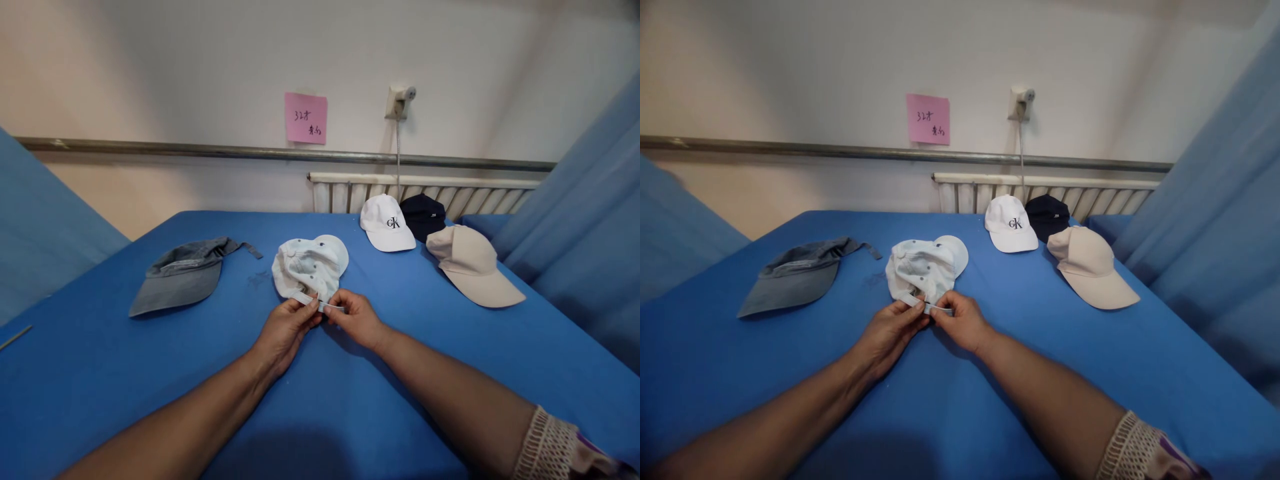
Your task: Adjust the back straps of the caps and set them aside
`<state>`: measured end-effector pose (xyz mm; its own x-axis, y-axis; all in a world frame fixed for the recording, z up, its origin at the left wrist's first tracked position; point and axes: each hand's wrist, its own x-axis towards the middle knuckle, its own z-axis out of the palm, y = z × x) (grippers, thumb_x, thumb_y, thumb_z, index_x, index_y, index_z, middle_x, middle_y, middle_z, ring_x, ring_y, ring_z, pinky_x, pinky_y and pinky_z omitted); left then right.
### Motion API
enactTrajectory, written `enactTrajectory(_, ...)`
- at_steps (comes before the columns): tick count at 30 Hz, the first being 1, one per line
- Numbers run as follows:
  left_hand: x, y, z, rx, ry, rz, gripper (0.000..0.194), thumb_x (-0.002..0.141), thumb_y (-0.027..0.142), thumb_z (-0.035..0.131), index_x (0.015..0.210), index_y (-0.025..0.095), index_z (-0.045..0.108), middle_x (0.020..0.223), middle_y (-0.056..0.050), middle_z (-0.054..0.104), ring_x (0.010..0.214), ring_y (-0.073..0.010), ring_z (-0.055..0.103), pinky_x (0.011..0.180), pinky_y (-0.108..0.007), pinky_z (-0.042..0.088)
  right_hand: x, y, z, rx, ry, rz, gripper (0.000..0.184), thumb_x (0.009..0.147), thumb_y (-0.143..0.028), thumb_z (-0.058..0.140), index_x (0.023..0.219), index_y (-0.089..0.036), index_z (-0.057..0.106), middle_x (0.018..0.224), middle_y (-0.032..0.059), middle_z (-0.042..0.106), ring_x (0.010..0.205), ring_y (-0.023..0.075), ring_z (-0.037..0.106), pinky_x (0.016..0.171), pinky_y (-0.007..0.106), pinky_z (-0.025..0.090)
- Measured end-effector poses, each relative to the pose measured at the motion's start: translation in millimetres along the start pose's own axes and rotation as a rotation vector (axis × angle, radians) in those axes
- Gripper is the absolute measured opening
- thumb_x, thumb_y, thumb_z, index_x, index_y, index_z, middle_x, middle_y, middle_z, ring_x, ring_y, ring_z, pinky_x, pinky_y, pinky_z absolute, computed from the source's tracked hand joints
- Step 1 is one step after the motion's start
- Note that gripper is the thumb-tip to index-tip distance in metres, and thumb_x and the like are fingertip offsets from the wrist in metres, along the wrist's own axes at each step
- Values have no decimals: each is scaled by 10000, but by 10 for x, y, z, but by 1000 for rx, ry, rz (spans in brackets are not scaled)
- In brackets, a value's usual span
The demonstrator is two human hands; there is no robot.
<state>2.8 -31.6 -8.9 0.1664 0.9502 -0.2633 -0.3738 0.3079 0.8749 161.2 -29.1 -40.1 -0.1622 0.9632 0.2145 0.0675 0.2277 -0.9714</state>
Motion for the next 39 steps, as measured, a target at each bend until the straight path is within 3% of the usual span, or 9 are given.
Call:
enactTrajectory(8,7,-27,-2,-28,19,16,294,578,208,888,805,109,728,778,-38,701,685,-107,638,680,-198,547,0,-18,1,36,0,17,176,778,-326,626,684,-199,547,648,-19,590,608,127,527,590,259,403)
enactTrajectory(17,-9,-15,15,-19,57,7,314,534,203,899,776,104,726,761,-38,700,670,-110,635,669,-204,534,-13,2,-6,140,-20,24,247,783,-376,655,660,-194,540,613,-14,594,584,127,534,602,270,412)
enactTrajectory(39,-12,-39,36,75,80,125,358,528,301,881,773,119,694,692,-19,684,612,-120,598,622,-242,481,-4,-30,18,60,-48,28,220,796,-356,642,678,-193,553,653,-8,617,637,135,558,636,279,437)
